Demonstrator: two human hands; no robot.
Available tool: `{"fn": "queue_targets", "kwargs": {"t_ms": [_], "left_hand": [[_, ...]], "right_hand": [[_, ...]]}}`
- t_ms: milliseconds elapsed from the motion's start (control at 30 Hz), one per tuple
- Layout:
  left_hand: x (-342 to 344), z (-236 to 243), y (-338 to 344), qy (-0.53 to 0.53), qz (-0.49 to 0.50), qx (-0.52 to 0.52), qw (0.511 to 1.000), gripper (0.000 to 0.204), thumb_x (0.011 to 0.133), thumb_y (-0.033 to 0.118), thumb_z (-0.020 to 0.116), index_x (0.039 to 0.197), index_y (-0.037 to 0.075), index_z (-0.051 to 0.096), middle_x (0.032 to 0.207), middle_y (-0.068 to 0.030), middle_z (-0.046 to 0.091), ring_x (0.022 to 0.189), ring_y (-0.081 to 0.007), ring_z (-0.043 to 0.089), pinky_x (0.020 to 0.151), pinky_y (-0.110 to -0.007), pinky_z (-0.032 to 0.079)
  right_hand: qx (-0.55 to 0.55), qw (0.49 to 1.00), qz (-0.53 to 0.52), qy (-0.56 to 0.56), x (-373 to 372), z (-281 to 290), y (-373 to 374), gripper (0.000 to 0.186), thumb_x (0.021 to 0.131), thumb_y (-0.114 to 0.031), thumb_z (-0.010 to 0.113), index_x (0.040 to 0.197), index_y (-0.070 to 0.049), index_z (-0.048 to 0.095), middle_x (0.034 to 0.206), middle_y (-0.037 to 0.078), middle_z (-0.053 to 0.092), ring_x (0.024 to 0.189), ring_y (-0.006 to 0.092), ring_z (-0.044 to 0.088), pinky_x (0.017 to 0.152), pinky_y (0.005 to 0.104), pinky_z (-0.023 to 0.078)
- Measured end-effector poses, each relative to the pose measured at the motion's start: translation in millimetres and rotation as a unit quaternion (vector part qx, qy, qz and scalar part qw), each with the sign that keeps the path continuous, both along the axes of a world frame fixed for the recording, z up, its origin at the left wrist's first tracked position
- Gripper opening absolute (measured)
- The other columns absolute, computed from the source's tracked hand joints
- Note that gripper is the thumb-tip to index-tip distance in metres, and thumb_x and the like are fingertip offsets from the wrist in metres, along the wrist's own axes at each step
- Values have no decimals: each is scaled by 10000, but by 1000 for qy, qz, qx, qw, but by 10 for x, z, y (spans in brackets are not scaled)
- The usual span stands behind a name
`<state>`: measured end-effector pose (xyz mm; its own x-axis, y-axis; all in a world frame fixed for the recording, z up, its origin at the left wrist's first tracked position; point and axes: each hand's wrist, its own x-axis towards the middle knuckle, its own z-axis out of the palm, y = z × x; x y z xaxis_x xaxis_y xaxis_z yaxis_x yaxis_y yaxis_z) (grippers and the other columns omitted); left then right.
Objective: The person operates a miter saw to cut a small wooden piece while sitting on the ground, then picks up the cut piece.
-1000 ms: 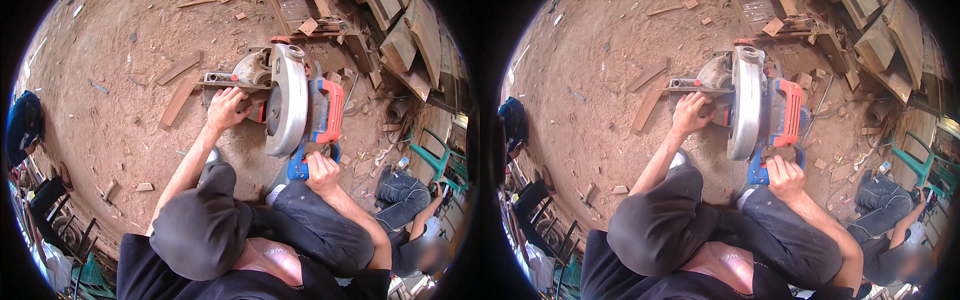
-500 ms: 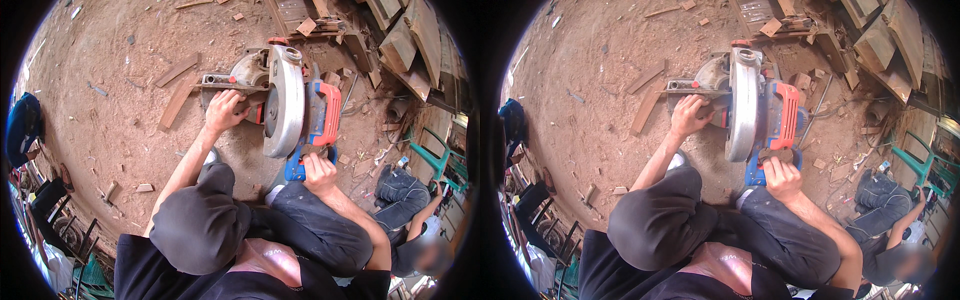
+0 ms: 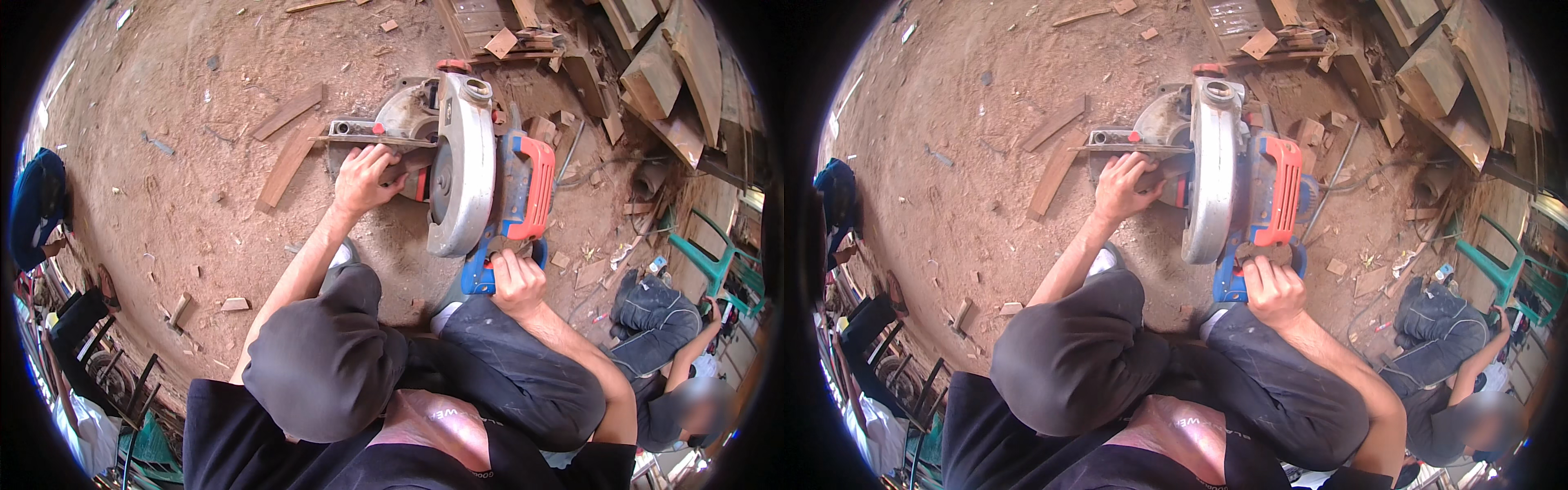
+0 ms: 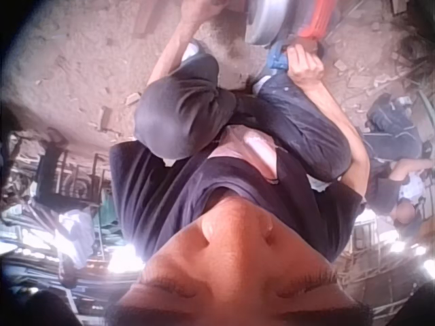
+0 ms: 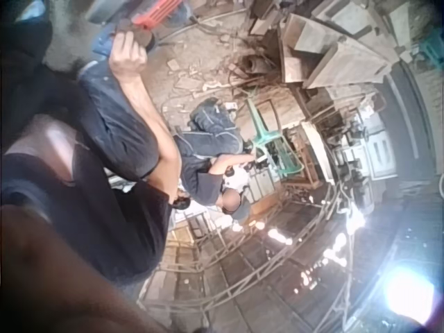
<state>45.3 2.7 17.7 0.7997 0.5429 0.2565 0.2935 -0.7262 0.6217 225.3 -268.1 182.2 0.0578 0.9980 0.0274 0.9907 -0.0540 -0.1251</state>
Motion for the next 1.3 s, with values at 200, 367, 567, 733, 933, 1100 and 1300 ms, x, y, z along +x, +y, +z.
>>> {"fn": "queue_targets", "kwargs": {"t_ms": [200,367,567,733,933,1100,1300], "left_hand": [[-6,-18,18,-8,4,10,1000,321,756,232,897,981,97,713,1012,-24,706,927,-223,700,800,-384,528],[-3,-11,9,-10,5,11,1000,321,751,238,900,968,95,711,1013,-26,705,934,-227,701,804,-384,531],[-14,-31,8,-10,4,15,1000,323,750,245,902,968,99,714,1014,-24,706,932,-222,702,805,-384,534],[-7,-25,8,-12,3,16,1000,318,755,251,902,962,100,714,1013,-20,707,928,-219,703,800,-378,535],[0,-26,5,-16,8,18,1000,300,768,247,895,959,97,717,1006,-17,704,926,-213,704,797,-373,536],[-1,-18,8,-20,7,20,1000,300,769,245,894,964,97,720,1005,-13,704,922,-212,704,795,-372,538],[-8,-32,15,-23,6,12,1000,300,765,242,896,963,96,725,1006,-11,707,921,-210,706,795,-376,541]], "right_hand": [[4,1000,-2,1,-8,-34,-12,140,846,-102,645,980,-65,659,838,44,621,645,177,646,580,341,487],[11,1000,-9,18,-11,-46,-11,160,824,-82,639,981,-61,656,823,49,611,637,190,643,572,345,480],[-2,999,-14,46,-5,-86,-62,236,780,-127,652,993,-25,641,799,97,625,638,256,660,583,388,484],[-3,999,-16,47,-8,-74,-61,230,784,-125,658,992,-27,644,799,96,622,634,260,656,586,390,482],[16,999,-17,28,-22,-86,-32,213,761,-90,636,973,-68,641,811,43,596,644,202,637,580,358,464],[23,999,-19,21,-37,-101,-32,204,769,-88,630,972,-72,643,808,41,588,634,203,631,574,360,464],[7,999,-18,26,-30,-125,-66,220,756,-104,653,969,-50,644,812,71,601,644,234,649,579,376,475]]}}
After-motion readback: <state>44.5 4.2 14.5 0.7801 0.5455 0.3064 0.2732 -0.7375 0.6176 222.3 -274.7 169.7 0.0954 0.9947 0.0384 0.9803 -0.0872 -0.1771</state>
